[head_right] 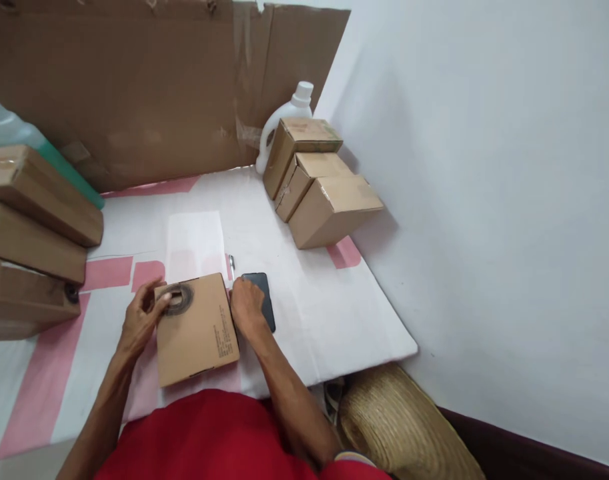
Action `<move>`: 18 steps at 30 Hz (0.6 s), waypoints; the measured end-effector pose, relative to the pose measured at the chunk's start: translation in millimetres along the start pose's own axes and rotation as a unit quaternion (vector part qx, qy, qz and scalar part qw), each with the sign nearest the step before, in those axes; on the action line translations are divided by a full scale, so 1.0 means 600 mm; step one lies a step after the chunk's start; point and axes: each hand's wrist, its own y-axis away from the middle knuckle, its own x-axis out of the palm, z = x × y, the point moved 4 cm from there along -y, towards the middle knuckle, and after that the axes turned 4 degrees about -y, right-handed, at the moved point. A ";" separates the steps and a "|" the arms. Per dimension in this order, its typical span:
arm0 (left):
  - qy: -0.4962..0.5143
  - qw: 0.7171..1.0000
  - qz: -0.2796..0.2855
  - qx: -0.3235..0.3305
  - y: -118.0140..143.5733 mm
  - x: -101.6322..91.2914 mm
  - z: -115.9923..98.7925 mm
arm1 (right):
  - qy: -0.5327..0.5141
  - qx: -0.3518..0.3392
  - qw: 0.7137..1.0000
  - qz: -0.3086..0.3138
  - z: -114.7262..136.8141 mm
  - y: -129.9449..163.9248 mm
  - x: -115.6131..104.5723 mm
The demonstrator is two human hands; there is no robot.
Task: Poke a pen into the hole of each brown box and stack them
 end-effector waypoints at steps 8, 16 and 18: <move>0.032 0.997 0.044 0.053 0.062 0.026 0.043 | -0.155 0.020 0.978 -0.138 -0.031 0.002 -0.075; 0.023 0.997 0.029 0.073 0.068 0.027 0.043 | -0.550 -0.076 0.832 0.010 0.080 0.040 0.003; 0.025 0.996 0.034 0.079 0.066 0.029 0.047 | -0.525 -0.091 0.845 0.034 0.102 0.050 0.028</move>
